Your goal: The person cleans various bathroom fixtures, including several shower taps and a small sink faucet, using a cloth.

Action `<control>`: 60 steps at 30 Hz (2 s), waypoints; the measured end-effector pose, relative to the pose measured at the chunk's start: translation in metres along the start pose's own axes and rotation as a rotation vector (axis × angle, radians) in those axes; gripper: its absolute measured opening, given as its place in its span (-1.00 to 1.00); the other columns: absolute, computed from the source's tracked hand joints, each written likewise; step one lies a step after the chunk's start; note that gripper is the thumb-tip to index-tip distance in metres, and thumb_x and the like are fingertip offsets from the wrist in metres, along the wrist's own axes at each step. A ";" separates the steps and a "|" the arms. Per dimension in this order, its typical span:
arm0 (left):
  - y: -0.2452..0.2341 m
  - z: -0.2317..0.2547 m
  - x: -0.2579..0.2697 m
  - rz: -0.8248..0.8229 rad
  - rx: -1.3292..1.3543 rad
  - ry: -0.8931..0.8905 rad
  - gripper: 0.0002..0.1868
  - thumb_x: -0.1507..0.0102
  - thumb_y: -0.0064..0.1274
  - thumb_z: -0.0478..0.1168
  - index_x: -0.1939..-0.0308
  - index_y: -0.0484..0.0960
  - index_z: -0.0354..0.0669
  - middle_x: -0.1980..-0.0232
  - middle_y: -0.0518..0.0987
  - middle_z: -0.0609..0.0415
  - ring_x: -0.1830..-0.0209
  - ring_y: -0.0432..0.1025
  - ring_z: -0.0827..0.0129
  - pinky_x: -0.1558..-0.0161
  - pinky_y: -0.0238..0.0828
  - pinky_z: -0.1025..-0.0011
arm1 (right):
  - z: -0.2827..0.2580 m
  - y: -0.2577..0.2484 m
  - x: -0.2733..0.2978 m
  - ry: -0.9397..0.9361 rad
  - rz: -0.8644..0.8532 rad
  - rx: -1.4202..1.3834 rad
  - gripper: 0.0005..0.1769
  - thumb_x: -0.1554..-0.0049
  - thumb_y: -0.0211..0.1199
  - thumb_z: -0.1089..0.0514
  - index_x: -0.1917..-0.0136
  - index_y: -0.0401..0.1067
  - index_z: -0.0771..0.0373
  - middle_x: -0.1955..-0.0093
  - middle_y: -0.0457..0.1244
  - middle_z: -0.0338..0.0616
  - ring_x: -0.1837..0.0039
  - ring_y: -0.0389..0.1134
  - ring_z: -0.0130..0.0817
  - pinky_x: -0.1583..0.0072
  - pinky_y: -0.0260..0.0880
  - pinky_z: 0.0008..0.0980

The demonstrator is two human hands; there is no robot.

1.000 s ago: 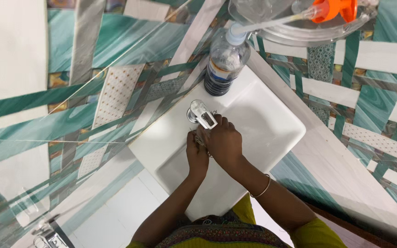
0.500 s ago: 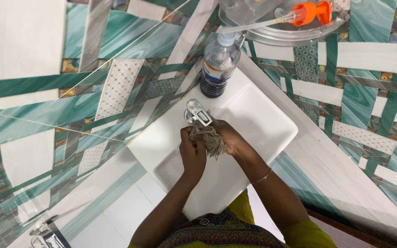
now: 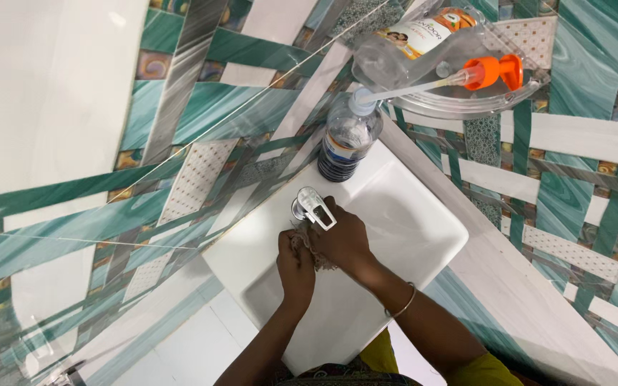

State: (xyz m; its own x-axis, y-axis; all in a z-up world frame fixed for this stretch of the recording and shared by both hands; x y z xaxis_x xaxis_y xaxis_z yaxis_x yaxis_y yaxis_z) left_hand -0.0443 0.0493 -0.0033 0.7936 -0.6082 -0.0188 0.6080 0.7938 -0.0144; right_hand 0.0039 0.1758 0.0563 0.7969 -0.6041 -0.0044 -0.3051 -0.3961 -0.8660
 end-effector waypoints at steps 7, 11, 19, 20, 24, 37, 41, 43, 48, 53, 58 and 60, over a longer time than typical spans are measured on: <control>0.000 0.042 -0.001 -0.019 -0.041 0.086 -0.85 -0.47 -0.18 -0.27 -0.06 0.29 -0.27 0.28 0.55 -0.03 0.42 0.45 0.40 0.39 0.41 0.36 | 0.051 0.047 -0.012 0.403 -0.429 -1.368 -0.66 -0.19 0.18 0.22 -0.21 0.38 0.41 -0.05 0.38 0.01 0.06 0.48 -0.34 0.04 0.55 -0.35; 0.003 0.045 0.025 -0.098 -0.023 0.103 -0.80 -0.42 -0.23 -0.29 -0.11 0.28 -0.26 0.27 0.57 -0.06 0.43 0.47 0.36 0.37 0.42 0.37 | 0.059 0.060 0.028 0.462 -0.343 -1.652 -0.65 -0.26 0.15 0.14 -0.20 0.33 0.45 0.02 0.36 -0.02 0.11 0.44 -0.37 0.10 0.54 -0.37; 0.002 -0.006 0.055 -0.271 -0.085 -0.084 -0.81 -0.44 -0.18 -0.29 -0.12 0.36 -0.24 0.38 0.54 -0.03 0.49 0.42 0.38 0.39 0.36 0.34 | 0.051 0.046 0.114 0.575 0.032 -1.257 -0.48 -0.23 0.21 0.07 -0.38 0.19 0.24 -0.16 0.33 -0.12 -0.12 0.40 -0.43 -0.11 0.45 -0.44; -0.001 -0.012 0.062 -0.317 -0.079 -0.143 -0.82 -0.44 -0.15 -0.28 -0.10 0.39 -0.24 0.40 0.52 -0.04 0.52 0.39 0.38 0.41 0.35 0.34 | 0.053 0.044 0.130 0.617 0.033 -1.183 -0.41 -0.19 0.22 0.06 -0.42 0.11 0.16 -0.22 0.32 -0.15 -0.19 0.40 -0.44 -0.17 0.43 -0.46; -0.021 -0.015 0.078 -0.102 -0.056 -0.123 -0.73 -0.40 -0.18 -0.24 -0.17 0.34 -0.22 0.26 0.50 0.03 0.40 0.38 0.46 0.34 0.35 0.42 | 0.075 0.022 0.162 0.633 0.333 -1.026 -0.38 -0.24 0.27 0.12 -0.41 0.01 0.26 -0.18 0.13 -0.06 -0.15 0.21 -0.33 -0.15 0.37 -0.28; 0.011 0.069 -0.021 0.170 0.355 0.185 -0.38 -0.51 -0.37 0.09 -0.52 0.14 -0.25 -0.56 0.21 -0.15 -0.55 0.16 0.16 -0.49 0.13 0.24 | 0.010 -0.006 -0.001 -0.036 0.020 -0.998 -0.48 -0.38 -0.08 0.14 -0.54 0.08 0.37 -0.43 0.17 0.04 -0.45 0.15 -0.23 -0.46 0.08 -0.23; 0.040 0.083 -0.006 0.200 0.143 0.268 -0.30 -0.54 -0.43 0.11 -0.61 0.03 -0.33 -0.63 0.14 -0.21 -0.65 0.06 0.01 -0.60 -0.06 0.16 | 0.005 -0.014 0.006 -0.233 -0.038 -0.911 -0.45 -0.42 -0.13 0.07 -0.59 0.05 0.35 -0.50 0.14 0.08 -0.52 0.14 -0.15 -0.53 0.10 -0.20; 0.045 0.087 0.005 0.209 0.129 0.271 -0.31 -0.54 -0.47 0.08 -0.62 0.00 -0.34 -0.66 0.10 -0.20 -0.67 0.04 0.02 -0.60 -0.07 0.18 | 0.003 -0.023 0.028 -0.336 -0.015 -0.834 -0.42 -0.43 -0.17 0.08 -0.63 -0.08 0.34 -0.61 -0.01 0.10 -0.63 0.00 -0.13 -0.58 -0.06 -0.19; 0.051 0.090 0.005 0.317 0.073 0.341 -0.38 -0.55 -0.47 -0.03 -0.60 0.04 -0.35 -0.64 0.13 -0.25 -0.63 0.10 0.00 -0.57 0.00 0.20 | 0.012 -0.014 0.009 -0.343 -0.156 -0.915 -0.39 -0.42 -0.19 0.03 -0.63 -0.10 0.33 -0.61 -0.01 0.08 -0.62 0.00 -0.15 -0.56 -0.04 -0.22; 0.039 0.067 -0.034 0.428 -0.139 0.213 -0.45 -0.51 -0.41 -0.05 -0.48 0.25 -0.33 -0.41 0.40 -0.32 -0.41 0.36 -0.08 -0.39 0.25 0.18 | 0.018 0.013 -0.048 -0.133 -0.284 -1.011 -0.45 -0.41 -0.11 -0.05 -0.51 0.11 0.34 -0.46 0.15 0.08 -0.48 0.16 -0.16 -0.49 0.11 -0.25; 0.034 0.056 -0.050 0.466 -0.148 0.079 -0.48 -0.53 -0.39 -0.03 -0.40 0.37 -0.32 -0.32 0.51 -0.31 -0.33 0.45 -0.09 -0.35 0.33 0.18 | 0.022 0.020 -0.064 0.013 -0.363 -1.063 -0.40 -0.39 -0.16 -0.12 -0.55 0.04 0.26 -0.50 0.06 -0.10 -0.54 0.03 -0.31 -0.48 -0.02 -0.31; 0.040 0.059 -0.033 0.482 -0.106 0.075 -0.46 -0.49 -0.37 -0.05 -0.43 0.32 -0.32 -0.34 0.48 -0.29 -0.33 0.42 -0.08 -0.33 0.31 0.18 | 0.019 0.016 -0.047 -0.206 -0.271 -0.884 -0.41 -0.41 -0.14 -0.10 -0.53 0.04 0.32 -0.44 0.11 0.04 -0.49 0.14 -0.19 -0.49 0.11 -0.25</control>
State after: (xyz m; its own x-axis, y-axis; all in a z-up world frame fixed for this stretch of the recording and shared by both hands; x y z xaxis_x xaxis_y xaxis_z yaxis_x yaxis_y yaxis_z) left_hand -0.0447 0.1009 0.0553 0.9775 -0.1733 -0.1202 0.1634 0.9826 -0.0879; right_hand -0.0286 0.2113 0.0333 0.9491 -0.3143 -0.0196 -0.3133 -0.9364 -0.1582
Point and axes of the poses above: each hand's wrist, its own x-axis away from the middle knuckle, its own y-axis out of the palm, z = x × y, the point moved 6 cm from there along -x, towards the middle knuckle
